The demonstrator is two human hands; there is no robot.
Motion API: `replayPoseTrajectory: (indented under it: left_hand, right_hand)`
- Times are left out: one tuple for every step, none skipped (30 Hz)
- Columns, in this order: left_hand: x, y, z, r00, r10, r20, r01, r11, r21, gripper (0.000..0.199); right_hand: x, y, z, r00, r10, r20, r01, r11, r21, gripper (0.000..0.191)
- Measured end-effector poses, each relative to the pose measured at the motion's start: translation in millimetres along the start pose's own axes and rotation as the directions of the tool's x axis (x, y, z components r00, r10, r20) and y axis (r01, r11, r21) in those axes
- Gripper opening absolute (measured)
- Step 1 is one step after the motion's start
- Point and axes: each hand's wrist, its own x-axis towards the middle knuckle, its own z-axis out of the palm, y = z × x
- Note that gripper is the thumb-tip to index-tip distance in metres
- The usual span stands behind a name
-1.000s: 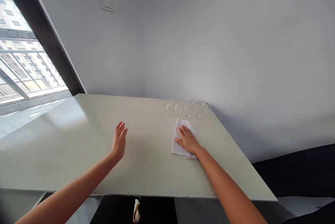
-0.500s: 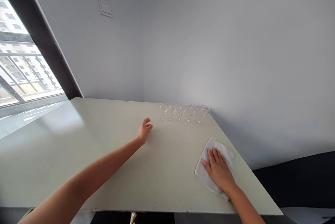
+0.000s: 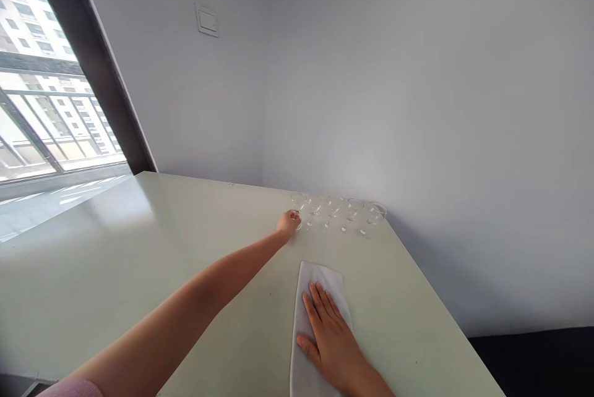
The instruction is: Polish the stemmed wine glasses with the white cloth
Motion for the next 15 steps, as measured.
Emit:
replayPoseTrajectory:
  left_hand:
    - [0.5,-0.5,-0.7,1.000,0.003,0.003,-0.003,1.000,0.002,0.025]
    - [0.7,-1.4,-2.7,1.000,0.003,0.004,-0.003,1.000,0.001,0.022]
    - [0.9,-2.9,-6.3,1.000,0.002,0.002,-0.002,1.000,-0.003,0.020]
    - [1.4,-5.1,-11.8,1.000,0.000,-0.003,0.000,1.000,-0.009,0.020]
    - [2.5,-8.1,-19.7,1.000,-0.003,-0.014,0.003,1.000,-0.016,0.020]
    - [4.3,-11.9,-30.1,0.999,-0.005,-0.032,0.004,1.000,-0.023,0.020]
    - [6.9,-16.5,-43.3,0.998,-0.007,-0.056,0.005,1.000,-0.030,0.021]
    - [10.1,-22.0,-59.0,0.996,-0.008,-0.087,0.005,0.999,-0.035,0.021]
    - [13.6,-28.1,-77.2,0.992,-0.008,-0.122,0.004,0.999,-0.037,0.021]
    - [17.1,-34.8,-97.4,0.987,-0.010,-0.161,0.004,0.999,-0.037,0.021]
    - [20.4,-41.9,-119.1,0.979,-0.013,-0.202,0.006,0.999,-0.035,0.021]
    - [23.3,-49.2,-141.7,0.970,-0.019,-0.244,0.011,0.999,-0.031,0.020]
    - [25.8,-56.5,-164.4,0.958,-0.026,-0.286,0.019,0.999,-0.027,0.019]
    - [27.7,-63.5,-186.7,0.944,-0.035,-0.327,0.028,0.999,-0.024,0.019]
    - [29.2,-70.3,-208.2,0.929,-0.043,-0.368,0.038,0.999,-0.021,0.019]
  right_hand:
    - [3.6,-2.7,-1.4,1.000,-0.020,0.019,0.019,1.000,0.017,0.064]
    - [6.8,-4.8,-2.4,0.999,-0.035,0.029,0.034,0.999,0.031,0.065]
    - [9.4,-6.1,-2.9,0.998,-0.046,0.030,0.045,0.998,0.041,0.065]
    - [11.4,-6.7,-2.8,0.998,-0.052,0.023,0.051,0.998,0.045,0.065]
    - [12.8,-6.6,-1.9,0.998,-0.054,0.010,0.054,0.997,0.046,0.065]
    - [13.7,-5.9,-0.2,0.998,-0.057,-0.005,0.057,0.997,0.043,0.065]
    - [14.3,-4.7,2.1,0.998,-0.059,-0.023,0.060,0.998,0.037,0.065]
    - [14.6,-3.0,5.0,0.997,-0.061,-0.043,0.062,0.998,0.030,0.065]
    - [15.0,-0.8,8.3,0.996,-0.065,-0.063,0.067,0.998,0.023,0.065]
    - [15.4,1.5,11.9,0.994,-0.072,-0.082,0.073,0.997,0.017,0.066]
    - [15.9,4.1,15.5,0.992,-0.080,-0.099,0.081,0.997,0.013,0.067]
    - [16.6,6.8,19.0,0.989,-0.090,-0.114,0.092,0.996,0.009,0.067]
    - [17.3,9.7,22.4,0.987,-0.102,-0.128,0.103,0.995,0.005,0.069]
    - [18.2,12.6,25.6,0.984,-0.113,-0.141,0.114,0.993,0.001,0.070]
    - [19.2,15.7,28.6,0.980,-0.125,-0.154,0.126,0.992,-0.005,0.071]
